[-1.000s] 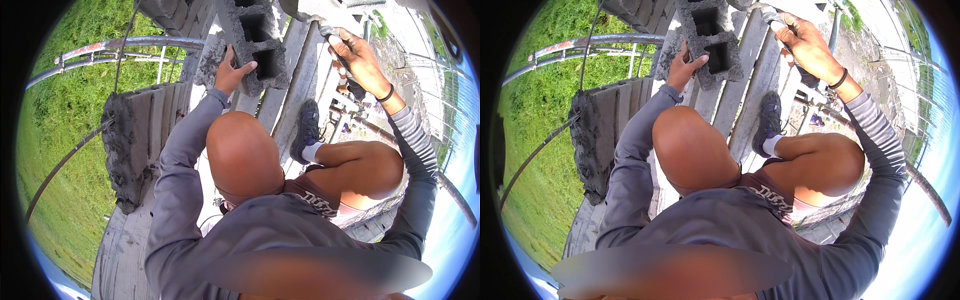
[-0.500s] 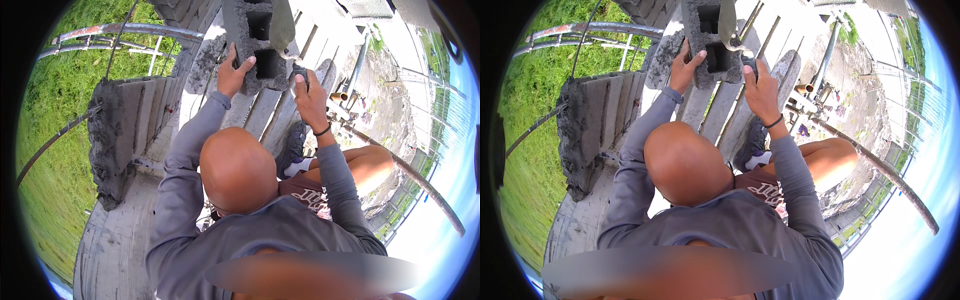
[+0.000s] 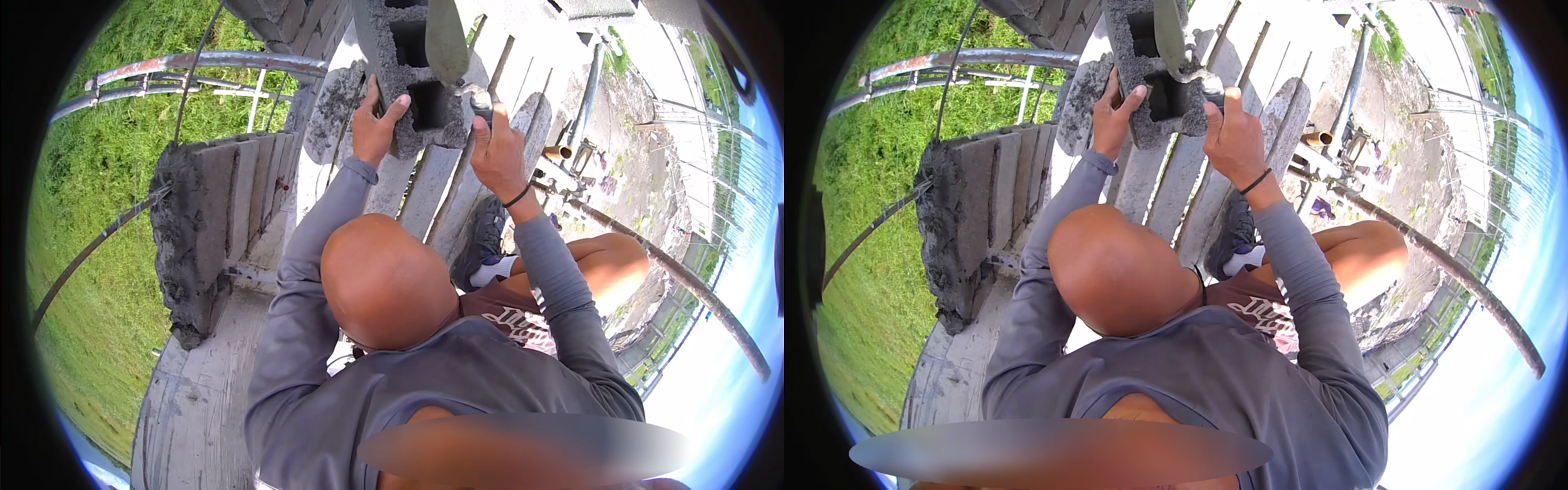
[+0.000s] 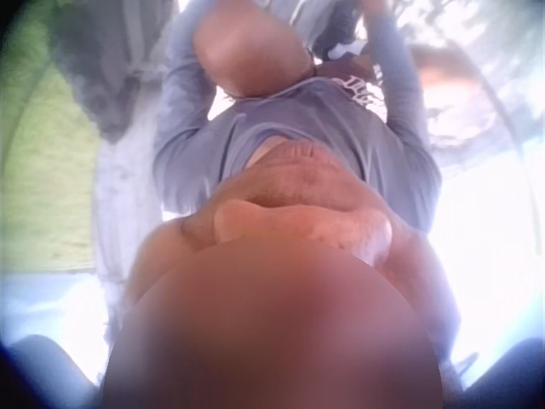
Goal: The person lifts concrete blocks from a stack on scaffolding and places them onto a partially built wall. They adjust the blocks by hand to align them with the existing course. The person then applies mortar to the top of the placed block using a trowel.
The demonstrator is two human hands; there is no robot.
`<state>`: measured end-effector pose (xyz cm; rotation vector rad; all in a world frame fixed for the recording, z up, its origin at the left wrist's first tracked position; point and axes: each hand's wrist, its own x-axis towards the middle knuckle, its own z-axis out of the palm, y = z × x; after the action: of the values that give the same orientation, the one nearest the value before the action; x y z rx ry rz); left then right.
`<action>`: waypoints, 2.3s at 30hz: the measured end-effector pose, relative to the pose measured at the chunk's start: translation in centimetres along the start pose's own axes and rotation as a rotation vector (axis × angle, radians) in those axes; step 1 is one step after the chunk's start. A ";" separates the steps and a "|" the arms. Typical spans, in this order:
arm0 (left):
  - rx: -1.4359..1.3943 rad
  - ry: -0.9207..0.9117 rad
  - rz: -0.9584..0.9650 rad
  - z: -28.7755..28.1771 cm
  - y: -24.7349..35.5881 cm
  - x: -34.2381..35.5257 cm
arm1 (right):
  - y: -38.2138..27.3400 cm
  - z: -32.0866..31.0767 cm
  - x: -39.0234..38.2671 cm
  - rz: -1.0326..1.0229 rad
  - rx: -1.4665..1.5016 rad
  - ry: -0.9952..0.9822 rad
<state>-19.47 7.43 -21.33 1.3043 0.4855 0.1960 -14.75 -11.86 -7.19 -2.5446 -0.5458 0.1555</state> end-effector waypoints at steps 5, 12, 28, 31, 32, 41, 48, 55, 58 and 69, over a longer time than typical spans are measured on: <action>-0.043 -0.014 -0.013 0.1 0.3 -0.3 | 0.9 -0.4 0.8 -0.067 0.047 0.048; -0.034 -0.001 -0.014 0.2 1.0 -0.5 | 0.9 0.2 1.2 -0.057 -0.201 -0.066; -0.025 0.027 0.005 0.5 0.4 0.0 | 0.0 0.1 0.1 0.023 0.091 0.063; -0.014 0.057 0.020 0.6 0.7 -0.1 | 0.0 -0.2 0.2 0.041 -0.181 -0.114; -0.048 0.055 0.052 0.7 0.8 -0.1 | 0.1 -0.3 0.3 0.019 -0.086 -0.077; -0.026 0.026 0.039 0.4 0.4 0.0 | 1.0 0.8 -0.6 0.011 -0.072 -0.070; -0.025 0.062 0.048 0.6 0.0 0.1 | 0.2 0.2 -0.7 0.066 -0.223 -0.184; -0.018 0.061 0.038 0.6 0.0 0.0 | -0.2 -0.2 -0.6 -0.033 -0.059 0.006; 0.039 0.075 0.035 0.6 -0.2 0.1 | 0.3 0.0 -0.2 0.013 -0.167 -0.114; -0.013 0.074 0.053 0.8 0.2 -0.1 | 0.4 0.3 0.0 0.011 -0.011 0.031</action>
<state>-19.16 6.72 -21.02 1.3016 0.5121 0.2914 -14.63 -12.03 -7.69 -2.5566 -0.5223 0.1177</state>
